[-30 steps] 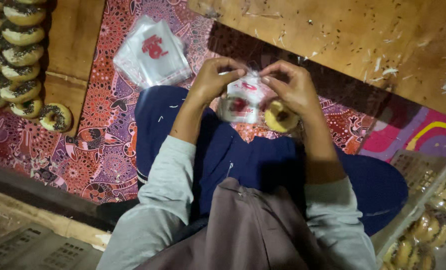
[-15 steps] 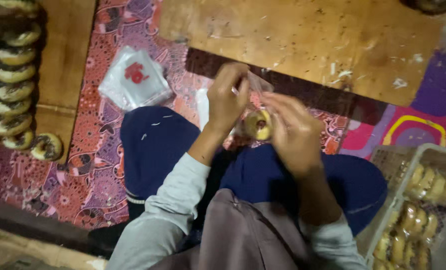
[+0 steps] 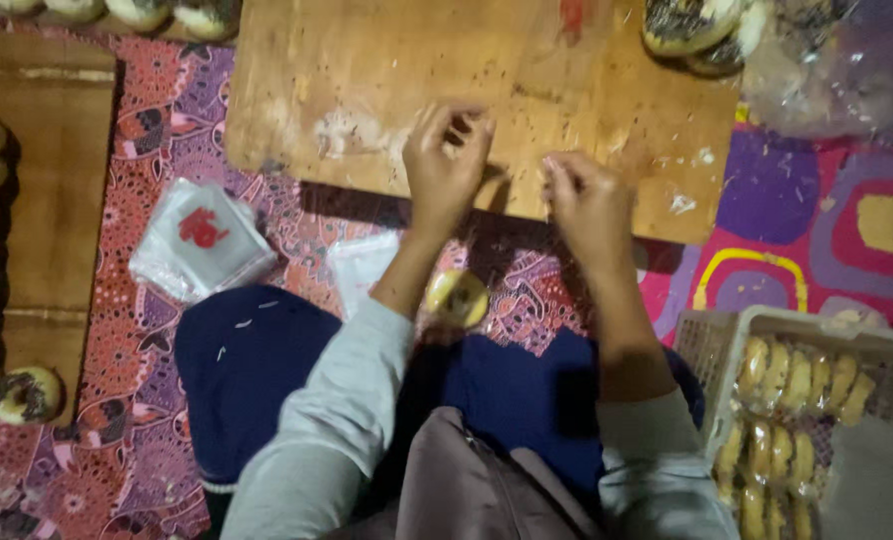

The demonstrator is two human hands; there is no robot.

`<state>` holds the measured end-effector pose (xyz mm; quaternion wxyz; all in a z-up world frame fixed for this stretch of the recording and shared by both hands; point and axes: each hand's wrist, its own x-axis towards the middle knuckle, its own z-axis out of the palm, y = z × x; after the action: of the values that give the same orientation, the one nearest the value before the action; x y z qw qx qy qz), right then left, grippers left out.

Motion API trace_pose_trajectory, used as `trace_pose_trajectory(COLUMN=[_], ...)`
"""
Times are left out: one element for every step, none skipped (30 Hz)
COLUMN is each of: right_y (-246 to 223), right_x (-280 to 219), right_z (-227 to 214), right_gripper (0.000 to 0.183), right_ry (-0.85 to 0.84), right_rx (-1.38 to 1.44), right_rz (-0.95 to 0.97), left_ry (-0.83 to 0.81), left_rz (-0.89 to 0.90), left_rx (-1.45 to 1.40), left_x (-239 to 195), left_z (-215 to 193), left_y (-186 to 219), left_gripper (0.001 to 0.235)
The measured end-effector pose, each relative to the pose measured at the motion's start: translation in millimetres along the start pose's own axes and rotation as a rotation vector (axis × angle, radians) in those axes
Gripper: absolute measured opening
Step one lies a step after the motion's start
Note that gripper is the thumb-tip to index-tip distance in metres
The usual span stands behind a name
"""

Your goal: The person sits on the floor and repeatedly picks up doughnuts from a wooden board, places them into clear plastic bags, and then puts the sealed bags into a white plastic crate. The person handles the doughnuts and bags by hand throughout the process.

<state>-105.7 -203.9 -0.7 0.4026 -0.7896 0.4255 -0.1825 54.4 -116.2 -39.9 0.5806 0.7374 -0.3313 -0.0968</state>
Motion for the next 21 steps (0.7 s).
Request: trace_pose_trajectory(right_y=[11.3,21.5,31.0,38.8,44.3,47.8,49.6,50.2,50.1,49.6,48.9,48.0,48.2,47.9,47.1,44.9,40.1,32.4,22.0,9.5,-5.9], right_x=[12.0,24.4,36.6,48.9,62.1,75.0,86.1,95.7,101.7,105.3,108.1,109.2,105.7,101.9,98.5,94.4,88.6,84.4,80.6,74.4,69.0], right_z=[-5.0,-7.2,-7.5,-6.5,-4.7,-1.7,2.3,6.1,9.6,12.2,13.1,13.1,11.9,9.3,4.4,-2.0,-8.7,-14.4,-19.7,-25.6,-32.0], right_gripper=[0.020,0.021,0.023,0.028,0.033,0.035,0.037,0.040,0.030,0.021,0.011,0.011,0.010,0.010,0.009,0.008,0.007,0.009,0.011,0.013,0.014], right_ry=[0.033,0.066,0.115,0.161,0.209,0.215,0.219,0.222,0.200,0.177,0.153,0.103,0.044,-0.015,-0.007,0.001,0.010,-0.007,-0.020,-0.033,-0.024], right_rx=[-0.025,-0.050,-0.077,-0.103,-0.133,-0.228,-0.324,-0.421,-0.379,-0.338,-0.296,-0.193,-0.091,0.011,-0.030,-0.071,-0.114,-0.102,-0.090,-0.079,-0.036], right_rz=[0.021,0.041,-0.121,-0.285,-0.448,-0.506,-0.563,-0.619,-0.558,-0.497,-0.440,-0.405,-0.366,-0.325,-0.355,-0.385,-0.413,-0.425,-0.438,-0.452,-0.298], left_ry=[-0.014,-0.033,-0.059,-0.114,-0.169,-0.224,-0.300,-0.376,-0.454,-0.475,-0.492,-0.510,-0.509,-0.509,-0.510,-0.486,-0.465,-0.442,-0.436,-0.429,-0.420], left_rz=[0.174,0.348,0.521,0.460,0.402,0.345,0.318,0.291,0.261,0.254,0.247,0.241,0.154,0.067,-0.015,0.072,0.159,0.245,0.223,0.201,0.185], left_rx=[0.103,0.207,0.311,0.310,0.304,0.298,0.273,0.247,0.224,0.231,0.237,0.244,0.206,0.168,0.127,0.066,0.002,-0.062,-0.058,-0.055,-0.048], left_x=[20.7,40.3,52.7,61.7,72.3,80.5,85.6,87.4,88.6,88.1,85.6,85.4,81.6,77.8,76.6,74.4,72.3,71.1,70.0,67.2,66.0], left_z=[2.6,5.4,8.5,11.2,15.6,20.0,24.3,28.1,29.0,29.3,28.8,28.2,26.7,24.7,25.5,26.0,26.8,27.6,28.3,29.2,28.5], left_y=[-7.4,-13.6,-18.1,-21.8,-23.5,-24.2,-24.4,-24.0,-23.7,-22.8,-21.8,-20.6,-20.0,-19.4,-17.9,-16.2,-14.0,-11.6,-8.8,-4.8,0.3], left_gripper=[0.028,0.039,0.051,0.045,0.039,0.033,0.036,0.039,0.042,0.039,0.036,0.034,0.028,0.022,0.017,0.018,0.018,0.019,0.016,0.012,0.008])
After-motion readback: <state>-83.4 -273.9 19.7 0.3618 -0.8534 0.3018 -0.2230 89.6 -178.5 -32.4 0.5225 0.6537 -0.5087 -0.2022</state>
